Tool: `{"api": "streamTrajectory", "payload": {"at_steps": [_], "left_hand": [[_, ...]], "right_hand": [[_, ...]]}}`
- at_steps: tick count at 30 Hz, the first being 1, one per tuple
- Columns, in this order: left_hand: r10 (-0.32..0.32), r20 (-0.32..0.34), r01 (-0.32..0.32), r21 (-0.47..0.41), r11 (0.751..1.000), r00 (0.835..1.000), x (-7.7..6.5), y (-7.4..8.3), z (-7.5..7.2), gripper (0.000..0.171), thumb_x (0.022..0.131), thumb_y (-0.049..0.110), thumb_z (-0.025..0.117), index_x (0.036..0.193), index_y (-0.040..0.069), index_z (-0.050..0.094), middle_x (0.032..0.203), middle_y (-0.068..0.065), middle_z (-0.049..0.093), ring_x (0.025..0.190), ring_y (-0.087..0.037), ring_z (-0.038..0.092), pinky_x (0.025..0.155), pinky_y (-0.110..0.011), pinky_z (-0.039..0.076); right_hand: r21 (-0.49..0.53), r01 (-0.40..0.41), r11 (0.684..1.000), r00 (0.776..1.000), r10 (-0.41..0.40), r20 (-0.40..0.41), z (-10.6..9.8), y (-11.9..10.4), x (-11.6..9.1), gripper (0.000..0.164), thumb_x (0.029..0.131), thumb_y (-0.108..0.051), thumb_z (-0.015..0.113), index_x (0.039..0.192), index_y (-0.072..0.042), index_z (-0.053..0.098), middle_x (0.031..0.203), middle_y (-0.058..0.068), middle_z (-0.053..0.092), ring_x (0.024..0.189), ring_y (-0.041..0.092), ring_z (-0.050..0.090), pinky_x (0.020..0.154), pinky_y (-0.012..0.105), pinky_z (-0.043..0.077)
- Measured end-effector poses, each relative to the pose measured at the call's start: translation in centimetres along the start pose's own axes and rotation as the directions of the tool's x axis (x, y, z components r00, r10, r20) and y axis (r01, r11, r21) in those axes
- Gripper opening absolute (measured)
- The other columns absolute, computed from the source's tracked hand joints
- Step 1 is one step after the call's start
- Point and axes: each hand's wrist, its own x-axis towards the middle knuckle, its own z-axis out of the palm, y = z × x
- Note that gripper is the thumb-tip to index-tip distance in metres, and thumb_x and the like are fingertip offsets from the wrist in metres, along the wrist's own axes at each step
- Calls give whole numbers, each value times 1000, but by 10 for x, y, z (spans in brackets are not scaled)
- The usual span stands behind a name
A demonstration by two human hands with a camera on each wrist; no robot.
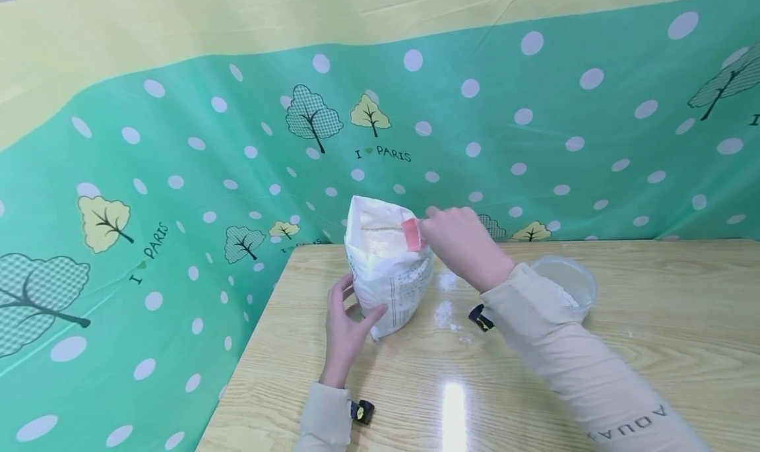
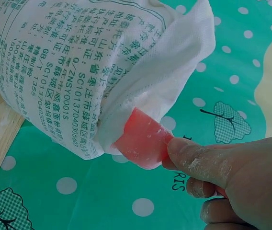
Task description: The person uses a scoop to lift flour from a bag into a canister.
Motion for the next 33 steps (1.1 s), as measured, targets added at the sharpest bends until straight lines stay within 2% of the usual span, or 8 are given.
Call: {"api": "streamTrajectory", "payload": {"at_steps": [5, 12, 19, 33], "left_hand": [[-2, -2, 2, -6, 1000, 1000, 0, -2, -2, 87, 75, 33, 87, 147, 22, 39, 138, -1, 45, 128, -26, 50, 100, -38, 55], [19, -4, -19, -6, 1000, 1000, 2, -1, -1, 86, 75, 35, 86, 147, 20, 40, 138, -2, 45, 127, -24, 50, 99, -37, 55], [32, -10, -32, 3, 999, 999, 4, -3, -1, 86, 75, 35, 86, 146, 19, 40, 137, -4, 46, 125, -25, 52, 98, -38, 56], [31, -11, -32, -17, 999, 999, 1, 0, 0, 86, 75, 29, 88, 145, 18, 41, 137, -6, 47, 125, -28, 52, 97, -38, 56]], "right_hand": [[-38, 29, 999, 999, -29, -17, 4, -6, 3, 28, 78, 19, 64, 82, -7, 73, 71, 6, 59, 50, 15, 47, 41, 29, 47], [-135, 51, 990, 998, -56, -35, 11, -10, 5, 20, 76, 15, 71, 83, -3, 72, 71, 8, 59, 52, 17, 50, 41, 30, 49], [-152, 50, 987, 996, -61, -63, 16, -11, 8, 17, 76, 15, 71, 81, -2, 71, 70, 9, 59, 51, 17, 51, 41, 31, 50], [-125, 25, 992, 999, -23, 22, 31, -14, 18, 12, 79, 4, 77, 82, -6, 72, 70, 7, 63, 58, 19, 49, 44, 27, 46]]}}
